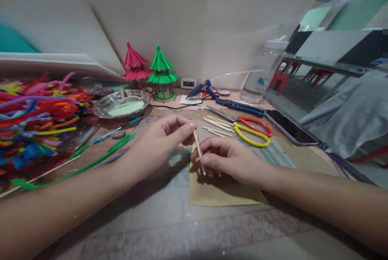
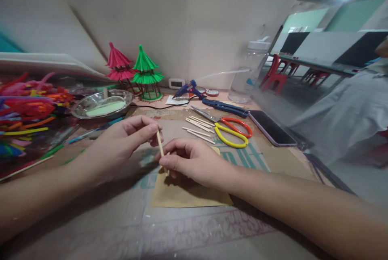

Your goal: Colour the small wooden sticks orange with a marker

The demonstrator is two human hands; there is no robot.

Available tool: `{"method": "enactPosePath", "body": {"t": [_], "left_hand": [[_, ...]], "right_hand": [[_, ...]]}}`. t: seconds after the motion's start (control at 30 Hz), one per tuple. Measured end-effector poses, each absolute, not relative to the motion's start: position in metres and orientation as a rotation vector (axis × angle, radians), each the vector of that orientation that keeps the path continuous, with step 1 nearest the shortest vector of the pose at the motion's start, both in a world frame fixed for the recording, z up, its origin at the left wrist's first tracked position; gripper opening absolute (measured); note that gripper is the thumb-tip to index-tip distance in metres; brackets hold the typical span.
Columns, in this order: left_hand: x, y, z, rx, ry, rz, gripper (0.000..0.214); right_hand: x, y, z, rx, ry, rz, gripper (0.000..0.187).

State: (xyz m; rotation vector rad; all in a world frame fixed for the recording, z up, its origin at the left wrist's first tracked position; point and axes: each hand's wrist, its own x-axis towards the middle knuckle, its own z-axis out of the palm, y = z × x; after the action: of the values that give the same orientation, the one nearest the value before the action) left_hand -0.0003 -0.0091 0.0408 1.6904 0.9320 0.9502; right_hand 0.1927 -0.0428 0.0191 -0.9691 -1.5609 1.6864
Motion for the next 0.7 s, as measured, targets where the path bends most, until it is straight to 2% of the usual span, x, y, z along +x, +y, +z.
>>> {"method": "enactPosePath", "body": {"t": [0.07,0.17,0.27,0.33,0.47,0.57,0.7], "left_hand": [[-0.003,-0.009,0.041,1.810,0.851,0.935,0.024],[-0.009,-0.003,0.039,2.182,0.791,0.704,0.027],[-0.014,0.003,0.031,2.448,0.840,0.335,0.056],[-0.015,0.003,0.025,2.514,0.865,0.217,0.062],[-0.015,-0.001,0.020,2.597,0.855,0.176,0.053],[-0.015,-0.002,0.019,2.640,0.887,0.141,0.059],[-0.016,-0.001,0.016,2.677,0.864,0.167,0.063]], "right_hand": [[0.197,-0.041,0.019,-0.958,-1.638,1.607,0.027],[0.207,-0.035,0.022,-0.968,-1.939,1.202,0.016],[0.214,-0.031,0.024,-1.000,-2.205,0.866,0.011],[0.213,-0.032,0.023,-0.978,-2.301,0.834,0.014],[0.206,-0.034,0.017,-0.834,-2.488,0.666,0.014],[0.203,-0.035,0.015,-0.855,-2.534,0.488,0.013],[0.202,-0.040,0.018,-0.839,-2.540,0.610,0.014]]}}
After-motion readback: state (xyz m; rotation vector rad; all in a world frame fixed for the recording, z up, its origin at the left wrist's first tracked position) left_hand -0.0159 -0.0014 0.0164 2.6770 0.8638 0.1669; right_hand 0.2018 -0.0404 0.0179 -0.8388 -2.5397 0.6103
